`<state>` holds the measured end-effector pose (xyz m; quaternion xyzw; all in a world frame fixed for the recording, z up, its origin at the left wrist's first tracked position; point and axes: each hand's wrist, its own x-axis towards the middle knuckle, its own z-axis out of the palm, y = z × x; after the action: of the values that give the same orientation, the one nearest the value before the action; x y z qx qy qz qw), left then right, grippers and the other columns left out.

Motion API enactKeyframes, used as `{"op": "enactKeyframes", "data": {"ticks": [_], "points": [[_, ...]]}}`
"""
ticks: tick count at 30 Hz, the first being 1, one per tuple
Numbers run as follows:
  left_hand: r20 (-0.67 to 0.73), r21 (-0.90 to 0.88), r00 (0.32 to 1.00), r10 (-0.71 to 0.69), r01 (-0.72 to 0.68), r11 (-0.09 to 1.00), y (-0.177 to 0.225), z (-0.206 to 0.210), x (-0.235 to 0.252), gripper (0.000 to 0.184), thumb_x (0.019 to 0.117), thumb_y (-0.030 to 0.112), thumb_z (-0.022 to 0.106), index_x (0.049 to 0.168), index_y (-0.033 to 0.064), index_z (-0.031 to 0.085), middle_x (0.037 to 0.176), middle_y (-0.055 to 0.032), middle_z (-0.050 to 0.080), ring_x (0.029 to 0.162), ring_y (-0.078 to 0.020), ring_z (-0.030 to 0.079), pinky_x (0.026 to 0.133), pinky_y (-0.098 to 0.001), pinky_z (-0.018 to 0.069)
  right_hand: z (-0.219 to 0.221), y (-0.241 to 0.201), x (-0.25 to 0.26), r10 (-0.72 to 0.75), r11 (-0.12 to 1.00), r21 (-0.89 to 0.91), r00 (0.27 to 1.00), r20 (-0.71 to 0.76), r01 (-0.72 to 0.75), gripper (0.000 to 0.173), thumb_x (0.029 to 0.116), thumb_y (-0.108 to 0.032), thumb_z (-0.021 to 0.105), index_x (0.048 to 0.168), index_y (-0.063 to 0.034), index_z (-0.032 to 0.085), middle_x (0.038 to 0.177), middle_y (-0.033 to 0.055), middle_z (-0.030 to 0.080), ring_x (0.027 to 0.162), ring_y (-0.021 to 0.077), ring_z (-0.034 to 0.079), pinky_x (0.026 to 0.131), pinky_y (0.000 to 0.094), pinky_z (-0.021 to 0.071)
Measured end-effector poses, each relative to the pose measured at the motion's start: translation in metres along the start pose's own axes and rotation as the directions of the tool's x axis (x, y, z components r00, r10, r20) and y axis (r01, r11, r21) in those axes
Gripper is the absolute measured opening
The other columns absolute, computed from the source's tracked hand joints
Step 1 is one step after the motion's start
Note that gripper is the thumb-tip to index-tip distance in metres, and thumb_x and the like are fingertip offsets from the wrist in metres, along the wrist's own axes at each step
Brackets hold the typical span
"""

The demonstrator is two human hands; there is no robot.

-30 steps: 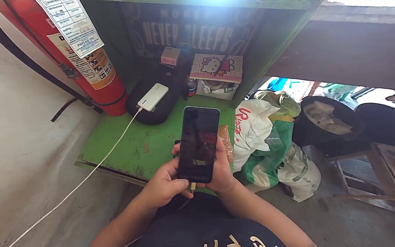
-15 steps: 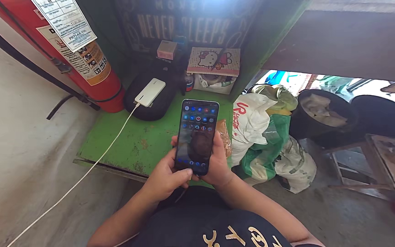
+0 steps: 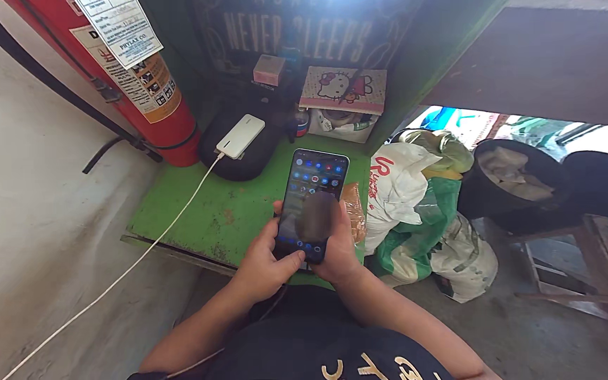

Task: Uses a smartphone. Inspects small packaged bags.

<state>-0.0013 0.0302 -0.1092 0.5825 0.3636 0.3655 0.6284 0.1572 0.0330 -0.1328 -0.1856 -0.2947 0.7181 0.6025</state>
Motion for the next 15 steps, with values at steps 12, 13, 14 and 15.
{"op": "enactKeyframes", "data": {"ticks": [12,13,14,15], "points": [[-0.122,-0.078,0.992,0.032,-0.042,0.996,-0.043,-0.044,-0.009,0.039,0.1054,0.023,0.049,0.137,0.0005,0.051,0.099,-0.0025,0.070,0.083,-0.0101,0.068,0.075,-0.0272,0.0579,-0.004,-0.008,0.031,-0.006,0.991,0.132,1.000,0.029,0.002,0.074,0.0947,-0.079,0.031,0.140,-0.0250,0.055,0.141,0.0110,0.061,0.124,0.0268,0.063,0.097,0.0414,0.0558],[-0.276,0.040,0.960,-0.039,0.052,0.998,-0.050,-0.049,-0.015,0.033,0.1059,0.018,0.045,0.132,0.0002,0.055,0.093,-0.0025,0.068,0.078,-0.0088,0.066,0.070,-0.0251,0.0565,-0.001,-0.008,0.041,-0.025,0.990,0.142,0.999,0.042,0.019,0.074,0.0955,-0.078,0.029,0.141,-0.0255,0.053,0.144,0.0112,0.058,0.125,0.0274,0.062,0.098,0.0415,0.0553],[-0.382,0.195,0.918,-0.109,0.195,0.961,-0.057,-0.053,-0.023,0.031,0.1051,0.015,0.046,0.129,0.0004,0.059,0.094,-0.0039,0.067,0.077,-0.0089,0.063,0.069,-0.0252,0.0543,0.001,-0.007,0.051,-0.044,0.987,0.157,0.997,0.060,0.034,0.073,0.0951,-0.078,0.032,0.142,-0.0258,0.052,0.146,0.0110,0.056,0.126,0.0276,0.061,0.098,0.0416,0.0553],[-0.404,0.339,0.897,-0.180,0.330,0.881,-0.064,-0.056,-0.033,0.030,0.1038,0.015,0.049,0.127,-0.0003,0.062,0.098,-0.0086,0.068,0.082,-0.0139,0.064,0.075,-0.0316,0.0540,0.002,-0.005,0.062,-0.057,0.984,0.172,0.995,0.080,0.042,0.071,0.0954,-0.076,0.034,0.143,-0.0264,0.050,0.149,0.0106,0.053,0.128,0.0278,0.059,0.099,0.0418,0.0547]]}}
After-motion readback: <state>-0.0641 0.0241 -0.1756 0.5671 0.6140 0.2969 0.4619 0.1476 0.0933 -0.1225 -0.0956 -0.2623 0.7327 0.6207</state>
